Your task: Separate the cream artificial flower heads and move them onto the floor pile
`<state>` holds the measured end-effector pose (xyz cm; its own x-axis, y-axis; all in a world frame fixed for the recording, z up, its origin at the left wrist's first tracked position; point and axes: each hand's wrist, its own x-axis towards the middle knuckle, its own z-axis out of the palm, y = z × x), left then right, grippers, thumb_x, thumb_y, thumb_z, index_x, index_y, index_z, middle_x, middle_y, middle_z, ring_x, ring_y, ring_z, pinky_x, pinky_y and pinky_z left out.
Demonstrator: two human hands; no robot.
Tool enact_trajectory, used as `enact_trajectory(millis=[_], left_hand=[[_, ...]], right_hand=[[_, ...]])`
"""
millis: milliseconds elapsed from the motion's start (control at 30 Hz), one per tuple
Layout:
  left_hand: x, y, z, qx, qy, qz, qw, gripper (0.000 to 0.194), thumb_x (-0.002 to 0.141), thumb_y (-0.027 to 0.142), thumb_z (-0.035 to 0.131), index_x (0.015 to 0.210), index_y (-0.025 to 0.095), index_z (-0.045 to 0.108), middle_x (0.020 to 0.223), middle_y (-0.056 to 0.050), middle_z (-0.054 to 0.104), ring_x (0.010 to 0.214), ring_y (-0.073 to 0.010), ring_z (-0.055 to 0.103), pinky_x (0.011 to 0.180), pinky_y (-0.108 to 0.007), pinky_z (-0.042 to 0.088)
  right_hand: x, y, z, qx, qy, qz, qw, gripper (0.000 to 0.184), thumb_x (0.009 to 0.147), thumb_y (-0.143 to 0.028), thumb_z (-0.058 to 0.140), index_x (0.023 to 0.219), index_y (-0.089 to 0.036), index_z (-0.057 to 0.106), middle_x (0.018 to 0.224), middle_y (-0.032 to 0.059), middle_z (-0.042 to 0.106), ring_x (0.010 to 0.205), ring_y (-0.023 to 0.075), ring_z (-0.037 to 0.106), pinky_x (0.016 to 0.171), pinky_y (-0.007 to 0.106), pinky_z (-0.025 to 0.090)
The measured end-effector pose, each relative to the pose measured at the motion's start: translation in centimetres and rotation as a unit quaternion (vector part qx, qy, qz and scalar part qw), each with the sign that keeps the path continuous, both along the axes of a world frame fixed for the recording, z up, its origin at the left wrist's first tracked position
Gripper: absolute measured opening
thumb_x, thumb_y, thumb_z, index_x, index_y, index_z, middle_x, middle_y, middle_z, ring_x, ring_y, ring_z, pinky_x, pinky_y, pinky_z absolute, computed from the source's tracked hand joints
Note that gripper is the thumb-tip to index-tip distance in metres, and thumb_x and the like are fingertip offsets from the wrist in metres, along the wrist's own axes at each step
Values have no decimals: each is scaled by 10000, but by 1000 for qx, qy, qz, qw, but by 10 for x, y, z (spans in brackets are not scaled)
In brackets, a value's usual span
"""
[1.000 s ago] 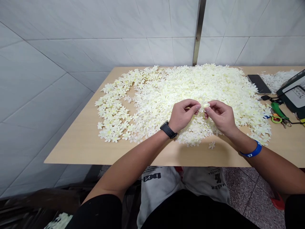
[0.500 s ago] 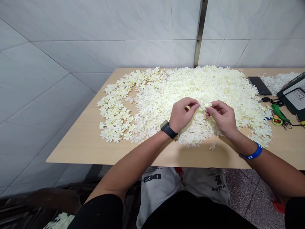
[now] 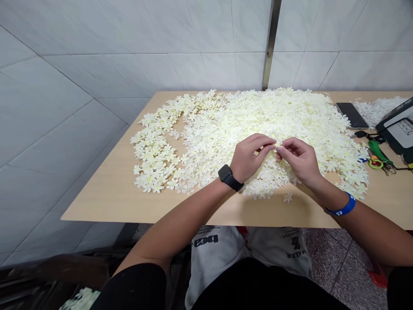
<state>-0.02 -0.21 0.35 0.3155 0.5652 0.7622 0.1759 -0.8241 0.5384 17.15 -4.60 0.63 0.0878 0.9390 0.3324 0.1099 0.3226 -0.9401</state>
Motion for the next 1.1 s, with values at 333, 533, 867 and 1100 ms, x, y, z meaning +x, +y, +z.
enact_trajectory(millis=[333,533,867,1100], left_hand=[[-2,0,5,-146,-12,-11,989,104,914,220,656,852,204,739,903,-31,759,843,-142,693,704,-252,569],[-2,4,4,-181,-39,-34,982,103,891,228,657,823,195,728,881,-35,742,828,-146,683,694,-258,569],[-2,4,6,-204,-60,-54,976,93,873,192,658,803,177,718,839,-30,723,746,-120,663,661,-240,566],[-2,4,4,-217,-63,-66,972,87,875,206,667,810,181,720,849,-30,721,753,-122,664,671,-253,569]], right_hand=[[1,1,3,-3,1,-4,1000,311,738,-470,864,711,-209,697,595,-11,657,559,135,615,577,281,524],[2,3,-3,-1,44,-3,999,310,751,-509,850,774,-210,772,667,17,713,587,158,664,601,319,593],[4,3,-2,-13,45,18,999,237,792,-428,824,830,-202,765,685,11,708,621,150,671,632,308,595],[5,3,-2,-22,42,21,999,167,829,-344,783,771,-202,719,647,-7,673,589,128,626,592,273,535]])
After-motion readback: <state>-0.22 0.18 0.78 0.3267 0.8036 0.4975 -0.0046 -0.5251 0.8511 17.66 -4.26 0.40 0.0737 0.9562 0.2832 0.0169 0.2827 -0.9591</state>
